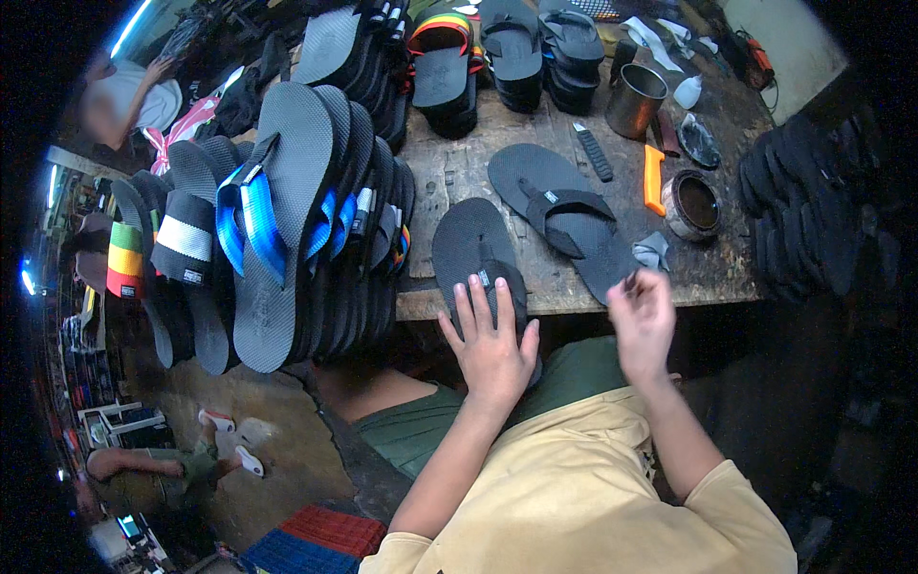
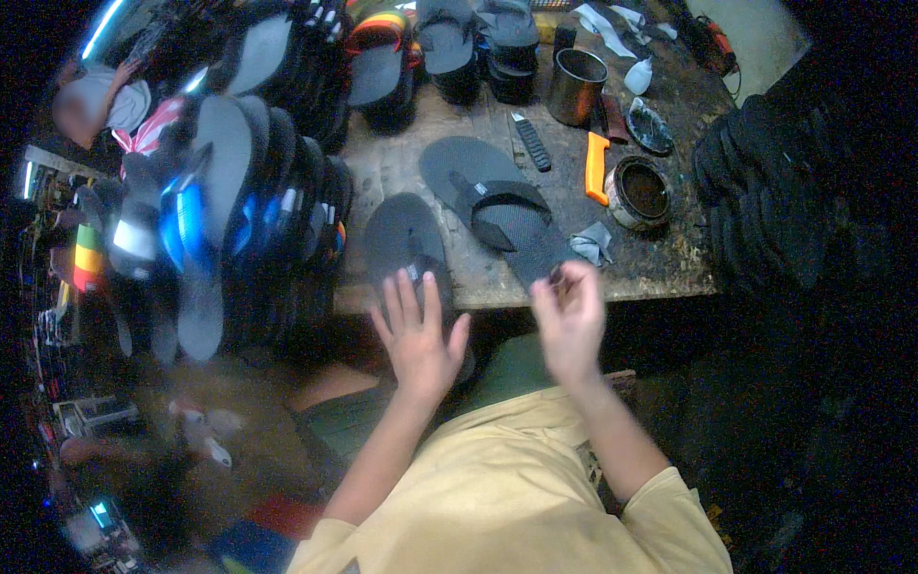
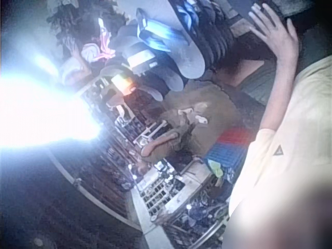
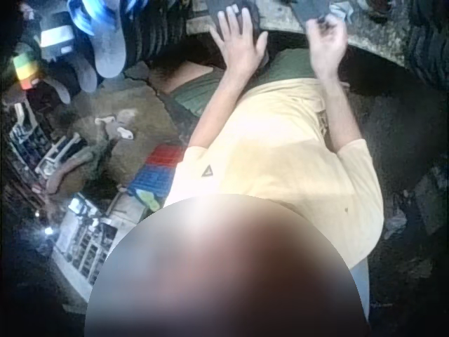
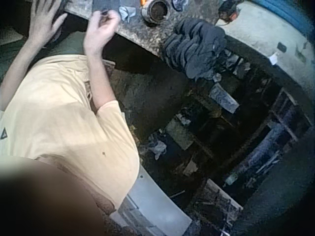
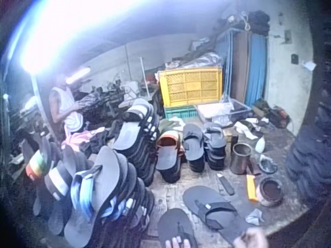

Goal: The person picks up pairs of flip-flops and slides from a table, presses the straps onto the soles, and stacks the finished pairs. They handle multiple styles including black, blue, and white-striped models, repeatedly picking, pressing, and stacking them.

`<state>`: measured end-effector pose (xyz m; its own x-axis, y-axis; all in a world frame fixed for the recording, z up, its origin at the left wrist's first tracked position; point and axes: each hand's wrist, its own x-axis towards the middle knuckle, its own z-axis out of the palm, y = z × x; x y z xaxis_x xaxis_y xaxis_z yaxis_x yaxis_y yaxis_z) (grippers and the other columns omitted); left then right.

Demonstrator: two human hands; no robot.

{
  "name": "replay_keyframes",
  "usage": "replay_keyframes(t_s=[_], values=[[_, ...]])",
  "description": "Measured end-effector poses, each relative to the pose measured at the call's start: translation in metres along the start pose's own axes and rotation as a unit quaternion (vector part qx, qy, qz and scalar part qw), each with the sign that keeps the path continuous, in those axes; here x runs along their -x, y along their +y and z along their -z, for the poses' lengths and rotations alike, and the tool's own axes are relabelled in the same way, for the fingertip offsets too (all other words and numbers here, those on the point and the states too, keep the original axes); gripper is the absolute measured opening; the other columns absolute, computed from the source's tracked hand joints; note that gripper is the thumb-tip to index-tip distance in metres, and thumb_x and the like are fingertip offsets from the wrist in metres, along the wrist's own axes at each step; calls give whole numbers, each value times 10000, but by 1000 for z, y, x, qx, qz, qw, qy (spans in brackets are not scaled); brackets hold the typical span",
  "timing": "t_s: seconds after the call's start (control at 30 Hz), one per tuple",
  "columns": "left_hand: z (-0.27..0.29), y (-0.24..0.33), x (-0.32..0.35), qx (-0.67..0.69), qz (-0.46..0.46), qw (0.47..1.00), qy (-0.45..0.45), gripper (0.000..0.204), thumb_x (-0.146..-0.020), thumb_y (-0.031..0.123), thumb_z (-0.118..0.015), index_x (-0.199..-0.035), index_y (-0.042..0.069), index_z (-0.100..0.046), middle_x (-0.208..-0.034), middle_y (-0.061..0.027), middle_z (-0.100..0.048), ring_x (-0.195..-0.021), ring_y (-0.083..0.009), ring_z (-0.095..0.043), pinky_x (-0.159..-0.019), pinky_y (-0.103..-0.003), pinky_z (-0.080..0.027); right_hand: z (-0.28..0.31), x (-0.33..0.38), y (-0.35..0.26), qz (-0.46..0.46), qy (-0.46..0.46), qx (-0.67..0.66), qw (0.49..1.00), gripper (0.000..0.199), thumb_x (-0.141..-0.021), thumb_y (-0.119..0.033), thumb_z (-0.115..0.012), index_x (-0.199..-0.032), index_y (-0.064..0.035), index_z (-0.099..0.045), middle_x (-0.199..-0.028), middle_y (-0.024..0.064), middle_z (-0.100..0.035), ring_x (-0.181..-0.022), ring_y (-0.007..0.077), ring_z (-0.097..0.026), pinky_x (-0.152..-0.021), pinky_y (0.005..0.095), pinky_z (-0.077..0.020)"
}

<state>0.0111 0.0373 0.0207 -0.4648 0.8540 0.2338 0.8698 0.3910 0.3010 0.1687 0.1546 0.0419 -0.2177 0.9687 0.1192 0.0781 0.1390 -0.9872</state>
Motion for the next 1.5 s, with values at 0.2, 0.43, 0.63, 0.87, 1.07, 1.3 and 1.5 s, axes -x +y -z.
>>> replay_keyframes(t_s=[0.2,0.43,0.63,0.87,1.07,1.3,1.5], values=[[0,-8,-19,34,-106,993,-29,705,-810,156,-711,-1412,-129,-480,-1483,-314,-474,-1464,-429,-373,-1226,-618,-186,8,-109,5,97,-119,313,937,413,-868,-255,-796,-1169,-17,-645,-1072,250,-698,-952,375,-697,-820,440,-544],[-4,-19,-26,74,-113,990,28,724,-752,129,-752,-1402,-82,-515,-1478,-288,-498,-1436,-410,-426,-1228,-555,-250,6,-114,7,97,-157,391,902,252,-893,-177,-729,-1077,-15,-669,-906,262,-709,-879,439,-696,-757,485,-553],[2,-24,-31,107,-124,986,32,688,-770,107,-744,-1410,-41,-538,-1494,-254,-501,-1444,-390,-426,-1228,-537,-265,-4,-120,9,157,-132,419,885,254,-920,-134,-667,-1144,-14,-670,-958,276,-709,-917,440,-699,-810,493,-554],[73,-113,5,426,99,894,101,387,-1013,69,-570,-1378,-60,-581,-1312,-206,-676,-1207,-220,-657,-1038,-350,-506,-2,-115,-24,155,-121,410,890,287,-946,-93,-625,-1208,12,-678,-943,273,-712,-874,416,-720,-776,458,-566],[39,-68,61,738,351,573,63,533,-1066,337,-554,-1466,13,-418,-1360,-163,-581,-1161,-259,-644,-975,-436,-564,-64,-62,-31,197,-71,284,936,276,-978,-173,-647,-1202,-14,-678,-889,275,-708,-819,426,-722,-708,468,-570],[26,-23,39,698,357,620,26,536,-976,126,-697,-1395,50,-374,-1283,-117,-593,-1055,-271,-681,-852,-482,-641,-62,1,3,17,-240,205,949,542,-959,-229,-713,-1385,56,-539,-909,243,-722,-819,331,-725,-702,419,-562],[41,-36,44,373,91,920,80,610,-756,6,-857,-1293,20,-569,-1173,-186,-717,-1046,-314,-733,-900,-395,-589,46,-69,-7,-28,-136,177,974,568,-899,-77,-722,-1443,-54,-558,-1110,-2,-643,-741,64,-575,-645,207,-462]])
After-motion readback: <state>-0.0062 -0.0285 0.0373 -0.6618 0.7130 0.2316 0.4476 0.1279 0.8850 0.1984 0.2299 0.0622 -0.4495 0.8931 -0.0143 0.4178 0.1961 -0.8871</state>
